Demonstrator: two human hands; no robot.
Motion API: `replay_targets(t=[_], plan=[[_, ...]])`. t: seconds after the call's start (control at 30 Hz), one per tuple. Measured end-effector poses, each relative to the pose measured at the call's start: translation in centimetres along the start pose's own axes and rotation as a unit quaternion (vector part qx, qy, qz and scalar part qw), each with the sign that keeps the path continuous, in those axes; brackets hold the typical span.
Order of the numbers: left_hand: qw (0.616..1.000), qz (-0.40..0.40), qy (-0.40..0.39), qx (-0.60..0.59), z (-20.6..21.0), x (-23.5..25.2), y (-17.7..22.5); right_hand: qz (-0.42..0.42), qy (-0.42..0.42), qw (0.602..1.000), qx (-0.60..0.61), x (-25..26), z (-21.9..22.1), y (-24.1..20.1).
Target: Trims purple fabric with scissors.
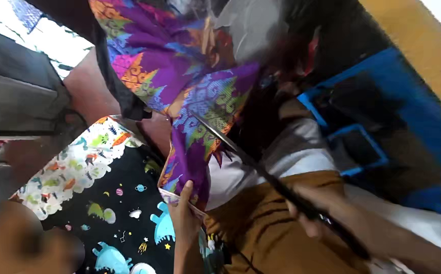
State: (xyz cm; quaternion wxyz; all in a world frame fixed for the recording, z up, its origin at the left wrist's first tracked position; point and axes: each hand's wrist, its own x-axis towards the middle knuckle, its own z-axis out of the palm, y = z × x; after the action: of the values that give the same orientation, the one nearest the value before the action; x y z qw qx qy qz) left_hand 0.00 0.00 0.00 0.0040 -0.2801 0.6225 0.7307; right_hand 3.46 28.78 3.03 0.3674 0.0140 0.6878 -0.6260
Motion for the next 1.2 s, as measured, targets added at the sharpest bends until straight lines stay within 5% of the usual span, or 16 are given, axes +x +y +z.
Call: replay_targets(t=[0.17, 0.4, 0.5, 0.63, 0.8, 1.2], plan=[[0.988, -0.043, -0.064, -0.134, 0.9, 0.5, -0.7, 0.079, -0.125, 0.959, 0.241, -5.8, 2.3, 2.3], [0.951, -0.078, -0.154, -0.256, 1.4, 1.0, -2.4, 0.253, -0.179, 0.935, 0.172, -5.4, 0.3, -2.1], [0.944, -0.079, -0.188, -0.26, 1.3, 0.9, -2.5, 0.203, -0.178, 0.94, 0.208, -6.2, 0.6, -0.9], [0.942, -0.086, -0.224, -0.235, 1.3, 1.0, -2.6, 0.244, -0.231, 0.928, 0.163, -5.4, 0.2, -2.6], [0.934, -0.082, -0.269, -0.22, 1.7, 1.7, -3.1, 0.097, -0.148, 0.964, 0.199, -6.6, 2.2, 0.8], [0.948, -0.071, -0.239, -0.197, 6.0, 2.5, -3.6, 0.086, -0.023, 0.939, 0.333, -2.4, 10.3, -1.1]])
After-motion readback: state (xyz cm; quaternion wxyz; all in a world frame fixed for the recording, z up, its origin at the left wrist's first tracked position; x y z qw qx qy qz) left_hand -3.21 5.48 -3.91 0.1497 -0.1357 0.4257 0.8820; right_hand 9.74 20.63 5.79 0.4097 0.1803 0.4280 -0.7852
